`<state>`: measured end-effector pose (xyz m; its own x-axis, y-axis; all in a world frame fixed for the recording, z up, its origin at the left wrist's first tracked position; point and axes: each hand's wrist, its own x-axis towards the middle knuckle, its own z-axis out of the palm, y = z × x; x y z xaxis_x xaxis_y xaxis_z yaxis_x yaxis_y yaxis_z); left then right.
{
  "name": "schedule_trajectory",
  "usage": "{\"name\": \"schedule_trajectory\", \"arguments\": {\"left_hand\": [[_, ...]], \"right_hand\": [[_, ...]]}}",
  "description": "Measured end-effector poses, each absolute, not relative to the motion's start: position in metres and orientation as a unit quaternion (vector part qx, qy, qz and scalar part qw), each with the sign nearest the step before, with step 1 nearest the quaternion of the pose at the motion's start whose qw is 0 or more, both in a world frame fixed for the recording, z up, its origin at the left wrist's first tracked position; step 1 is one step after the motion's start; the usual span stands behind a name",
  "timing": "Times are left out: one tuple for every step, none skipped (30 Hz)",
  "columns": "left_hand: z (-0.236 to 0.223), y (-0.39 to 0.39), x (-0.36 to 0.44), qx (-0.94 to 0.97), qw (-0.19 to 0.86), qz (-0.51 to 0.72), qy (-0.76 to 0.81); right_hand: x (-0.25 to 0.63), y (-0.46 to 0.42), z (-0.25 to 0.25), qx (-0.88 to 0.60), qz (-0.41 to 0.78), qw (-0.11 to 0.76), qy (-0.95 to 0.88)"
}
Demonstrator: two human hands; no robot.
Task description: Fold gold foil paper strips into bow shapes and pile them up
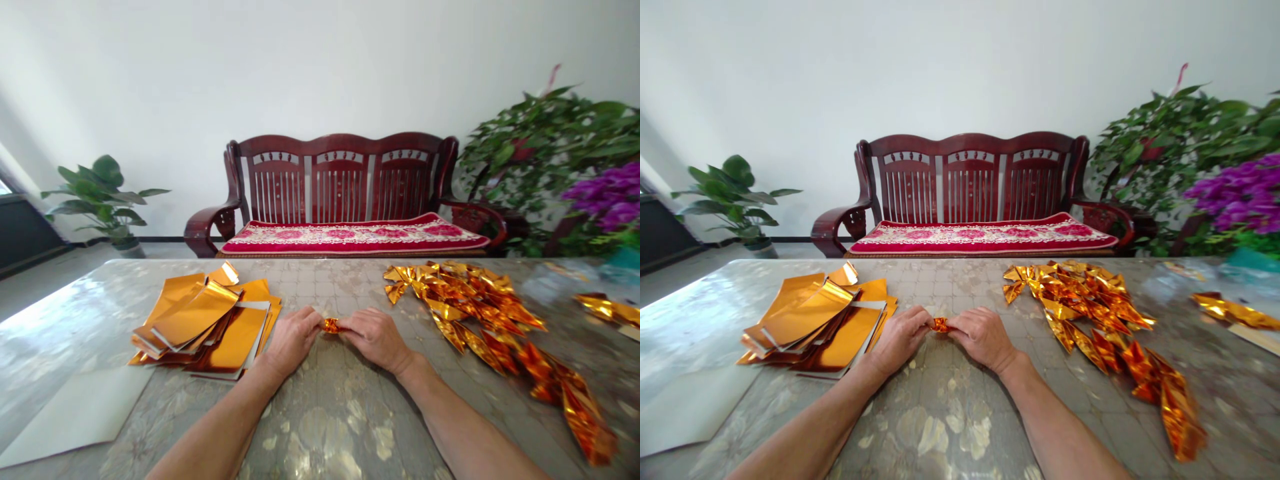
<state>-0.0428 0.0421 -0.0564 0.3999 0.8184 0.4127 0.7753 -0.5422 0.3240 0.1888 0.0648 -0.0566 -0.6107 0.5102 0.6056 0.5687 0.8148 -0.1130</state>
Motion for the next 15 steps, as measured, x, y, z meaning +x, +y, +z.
{"name": "schedule_trajectory", "arguments": {"left_hand": [[-0.057, 0.0427, -0.0432, 0.836, 0.04, 0.274, 0.474], [-0.0576, 0.0432, -0.0435, 0.836, 0.04, 0.278, 0.472], [-0.0581, 0.0436, -0.0436, 0.835, 0.041, 0.283, 0.47], [-0.0585, 0.0437, -0.0435, 0.835, 0.044, 0.287, 0.468], [-0.0587, 0.0437, -0.0432, 0.834, 0.048, 0.29, 0.467], [-0.0588, 0.0435, -0.0427, 0.833, 0.052, 0.291, 0.467], [-0.0588, 0.0432, -0.0422, 0.832, 0.056, 0.293, 0.467], [-0.0587, 0.0427, -0.0416, 0.831, 0.06, 0.294, 0.469], [-0.0586, 0.0422, -0.0411, 0.829, 0.065, 0.295, 0.47], [-0.0584, 0.0418, -0.0407, 0.827, 0.07, 0.297, 0.472], [-0.0582, 0.0413, -0.0403, 0.826, 0.076, 0.298, 0.472], [-0.0581, 0.0408, -0.04, 0.825, 0.081, 0.299, 0.472], [-0.058, 0.0403, -0.0397, 0.824, 0.085, 0.3, 0.473], [-0.058, 0.0397, -0.0395, 0.824, 0.085, 0.299, 0.474], [-0.0581, 0.0392, -0.0391, 0.824, 0.082, 0.298, 0.475]], "right_hand": [[0.189, 0.0653, -0.0569, -0.293, -0.049, 0.326, -0.897], [0.1893, 0.0657, -0.0571, -0.286, -0.052, 0.328, -0.899], [0.1895, 0.0661, -0.0572, -0.279, -0.054, 0.328, -0.901], [0.1896, 0.0666, -0.0573, -0.274, -0.056, 0.327, -0.903], [0.1897, 0.067, -0.0574, -0.27, -0.059, 0.327, -0.904], [0.1897, 0.0673, -0.0575, -0.268, -0.061, 0.327, -0.904], [0.1896, 0.0676, -0.0576, -0.267, -0.064, 0.327, -0.904], [0.1895, 0.0677, -0.0577, -0.269, -0.067, 0.327, -0.904], [0.1894, 0.0677, -0.0578, -0.271, -0.071, 0.327, -0.903], [0.1893, 0.0675, -0.0578, -0.273, -0.074, 0.327, -0.902], [0.1893, 0.0671, -0.0577, -0.274, -0.075, 0.329, -0.9], [0.1893, 0.0664, -0.0575, -0.276, -0.072, 0.333, -0.899], [0.1892, 0.0655, -0.057, -0.278, -0.066, 0.337, -0.897], [0.1891, 0.0644, -0.0562, -0.283, -0.058, 0.342, -0.894], [0.1888, 0.0631, -0.0552, -0.294, -0.051, 0.347, -0.889]]}}
